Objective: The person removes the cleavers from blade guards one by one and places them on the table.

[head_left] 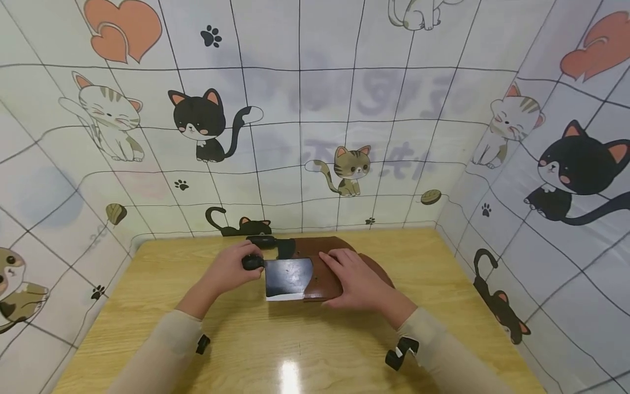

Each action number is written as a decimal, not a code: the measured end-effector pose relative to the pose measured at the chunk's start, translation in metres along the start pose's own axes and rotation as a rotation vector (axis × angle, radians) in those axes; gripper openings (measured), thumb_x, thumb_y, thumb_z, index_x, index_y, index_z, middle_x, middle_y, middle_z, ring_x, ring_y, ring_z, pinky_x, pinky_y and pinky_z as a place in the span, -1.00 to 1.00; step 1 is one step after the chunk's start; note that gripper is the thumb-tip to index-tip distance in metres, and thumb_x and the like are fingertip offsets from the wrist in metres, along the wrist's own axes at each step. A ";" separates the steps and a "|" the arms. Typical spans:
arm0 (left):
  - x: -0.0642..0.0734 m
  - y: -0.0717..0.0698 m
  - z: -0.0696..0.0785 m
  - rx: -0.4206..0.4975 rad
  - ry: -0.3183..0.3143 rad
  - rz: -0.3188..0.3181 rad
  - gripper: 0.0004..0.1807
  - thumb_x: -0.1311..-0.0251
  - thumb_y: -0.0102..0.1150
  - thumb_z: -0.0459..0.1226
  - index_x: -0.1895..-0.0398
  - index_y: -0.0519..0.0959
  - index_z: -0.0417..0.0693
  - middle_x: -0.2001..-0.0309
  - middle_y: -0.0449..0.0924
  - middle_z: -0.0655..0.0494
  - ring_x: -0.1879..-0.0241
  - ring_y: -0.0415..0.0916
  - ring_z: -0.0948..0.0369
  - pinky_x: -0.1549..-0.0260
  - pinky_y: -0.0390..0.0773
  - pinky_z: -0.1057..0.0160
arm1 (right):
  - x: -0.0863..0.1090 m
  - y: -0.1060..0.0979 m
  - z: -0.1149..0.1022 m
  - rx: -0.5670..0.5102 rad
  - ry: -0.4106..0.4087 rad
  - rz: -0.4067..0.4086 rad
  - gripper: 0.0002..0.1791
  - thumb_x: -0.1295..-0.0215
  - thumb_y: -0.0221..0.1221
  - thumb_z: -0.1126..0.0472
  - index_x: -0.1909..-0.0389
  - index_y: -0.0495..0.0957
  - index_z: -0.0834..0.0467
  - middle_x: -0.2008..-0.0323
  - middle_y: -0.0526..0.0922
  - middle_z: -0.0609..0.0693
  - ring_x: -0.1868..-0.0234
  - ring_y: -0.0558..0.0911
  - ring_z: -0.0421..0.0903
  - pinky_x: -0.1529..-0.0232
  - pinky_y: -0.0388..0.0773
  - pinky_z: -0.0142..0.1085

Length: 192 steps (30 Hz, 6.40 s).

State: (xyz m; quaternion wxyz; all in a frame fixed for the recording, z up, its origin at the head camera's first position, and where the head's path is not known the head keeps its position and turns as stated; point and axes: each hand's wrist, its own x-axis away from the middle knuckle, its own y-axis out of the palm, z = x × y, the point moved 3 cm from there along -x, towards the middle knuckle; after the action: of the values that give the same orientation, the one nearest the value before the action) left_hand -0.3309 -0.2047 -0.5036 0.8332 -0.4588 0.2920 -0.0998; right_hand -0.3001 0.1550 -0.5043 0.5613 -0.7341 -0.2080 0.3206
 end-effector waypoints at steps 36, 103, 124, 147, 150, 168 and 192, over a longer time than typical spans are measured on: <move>0.011 -0.004 -0.002 0.090 -0.153 -0.043 -0.60 -0.28 0.65 -0.20 -0.16 0.81 -0.03 -0.09 0.76 0.05 -0.07 0.71 -0.03 -0.03 0.71 -0.15 | 0.007 0.001 -0.001 -0.011 0.032 -0.028 0.43 -0.05 0.56 -0.53 -0.76 0.19 0.17 -0.55 0.38 0.12 -0.54 0.35 0.13 -0.52 0.36 0.16; 0.049 -0.030 -0.050 0.100 -0.211 -0.065 -0.69 -0.26 0.67 -0.25 -0.03 0.82 -0.02 0.03 0.77 0.17 0.06 0.69 0.09 0.04 0.70 -0.05 | 0.051 -0.006 0.048 -0.088 0.122 -0.088 0.33 -0.06 0.64 -0.40 -0.72 0.28 0.14 -0.53 0.42 0.12 -0.53 0.40 0.18 -0.46 0.43 0.22; 0.053 -0.018 -0.062 0.109 -0.208 -0.164 -0.75 -0.26 0.64 -0.23 0.05 0.80 0.04 0.11 0.73 0.24 0.09 0.65 0.16 0.04 0.66 -0.02 | 0.057 0.009 0.051 -0.142 0.133 -0.163 0.31 -0.08 0.66 -0.34 -0.71 0.29 0.18 -0.55 0.40 0.13 -0.55 0.39 0.17 -0.48 0.43 0.19; 0.055 -0.007 -0.071 0.131 -0.263 -0.237 -0.77 -0.28 0.64 -0.22 0.07 0.78 0.05 0.03 0.75 0.15 -0.01 0.66 0.09 -0.08 0.64 -0.14 | 0.059 0.021 0.052 -0.248 0.167 -0.228 0.35 -0.06 0.64 -0.40 -0.75 0.24 0.13 -0.65 0.30 0.19 -0.63 0.31 0.25 -0.51 0.36 0.28; 0.055 -0.006 -0.072 0.121 -0.271 -0.242 -0.76 -0.28 0.64 -0.22 0.06 0.78 0.07 0.03 0.75 0.16 -0.01 0.66 0.09 -0.10 0.63 -0.15 | 0.059 0.023 0.053 -0.255 0.167 -0.231 0.35 -0.06 0.64 -0.40 -0.75 0.24 0.13 -0.65 0.31 0.19 -0.63 0.31 0.26 -0.51 0.36 0.28; 0.057 -0.006 -0.072 0.164 -0.318 -0.255 -0.72 -0.25 0.67 -0.17 0.05 0.77 0.09 -0.01 0.74 0.13 -0.03 0.64 0.07 -0.10 0.61 -0.13 | 0.060 0.030 0.059 -0.282 0.136 -0.235 0.39 -0.05 0.60 -0.46 -0.77 0.20 0.12 -0.67 0.24 0.13 -0.64 0.29 0.23 -0.50 0.39 0.25; 0.047 -0.014 -0.071 0.181 -0.303 -0.237 -0.63 -0.39 0.56 -0.11 -0.15 0.76 -0.05 -0.10 0.76 0.06 -0.15 0.67 -0.04 -0.21 0.60 -0.25 | 0.056 0.027 0.062 -0.305 0.149 -0.122 0.25 -0.16 0.50 -0.52 -0.71 0.33 0.11 -0.62 0.32 0.11 -0.61 0.35 0.17 -0.47 0.44 0.19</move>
State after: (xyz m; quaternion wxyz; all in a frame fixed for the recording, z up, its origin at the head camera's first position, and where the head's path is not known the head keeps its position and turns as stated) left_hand -0.3329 -0.2831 -0.5397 0.8879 -0.4229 0.0972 -0.1526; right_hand -0.3053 0.2276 -0.5533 0.4759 -0.8184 -0.2560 0.1956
